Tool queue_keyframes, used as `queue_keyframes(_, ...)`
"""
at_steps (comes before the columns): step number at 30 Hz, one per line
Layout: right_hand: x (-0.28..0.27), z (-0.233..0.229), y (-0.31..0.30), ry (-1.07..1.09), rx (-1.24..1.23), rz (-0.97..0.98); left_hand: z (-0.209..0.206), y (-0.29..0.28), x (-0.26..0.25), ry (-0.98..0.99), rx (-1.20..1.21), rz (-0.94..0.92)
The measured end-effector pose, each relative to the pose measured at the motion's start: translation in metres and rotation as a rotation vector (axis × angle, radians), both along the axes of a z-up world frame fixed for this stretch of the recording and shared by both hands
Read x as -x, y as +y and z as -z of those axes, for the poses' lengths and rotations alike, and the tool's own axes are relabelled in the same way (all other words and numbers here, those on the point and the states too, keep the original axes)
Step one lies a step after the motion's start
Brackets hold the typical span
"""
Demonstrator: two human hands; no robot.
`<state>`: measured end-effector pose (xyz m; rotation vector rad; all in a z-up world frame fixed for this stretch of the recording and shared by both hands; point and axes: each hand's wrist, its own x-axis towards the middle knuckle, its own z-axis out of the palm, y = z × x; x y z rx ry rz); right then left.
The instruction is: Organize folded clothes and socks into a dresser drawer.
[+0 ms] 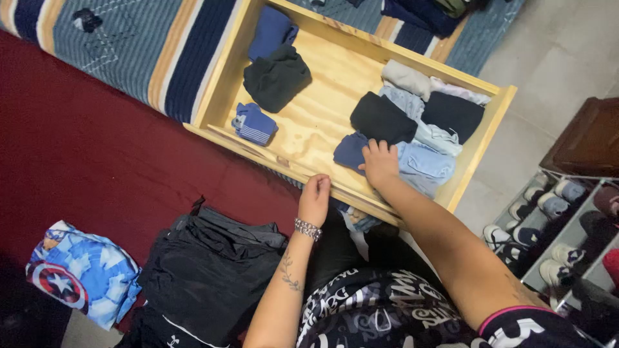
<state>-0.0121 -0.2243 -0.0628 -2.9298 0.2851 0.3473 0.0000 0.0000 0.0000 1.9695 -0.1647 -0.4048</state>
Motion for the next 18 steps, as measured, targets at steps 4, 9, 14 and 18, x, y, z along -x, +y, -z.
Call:
queue_keyframes(4,-0.004,-0.047,0.018,0.051,0.157,-0.019,-0.019,-0.011,-0.01,-0.167,-0.154,0.064)
queue_keyframes(9,0.004,-0.056,0.027,-0.098,0.228,-0.427,-0.021,-0.011,-0.032,-0.295,-0.318,0.089)
queue_keyframes(14,0.017,-0.028,0.013,0.075,0.198,-0.514,-0.007,-0.003,-0.084,-0.45,-0.489,0.151)
queue_keyframes(18,0.002,-0.012,0.0,0.085,0.138,-0.44,0.0,0.0,-0.114,-0.482,-0.613,0.127)
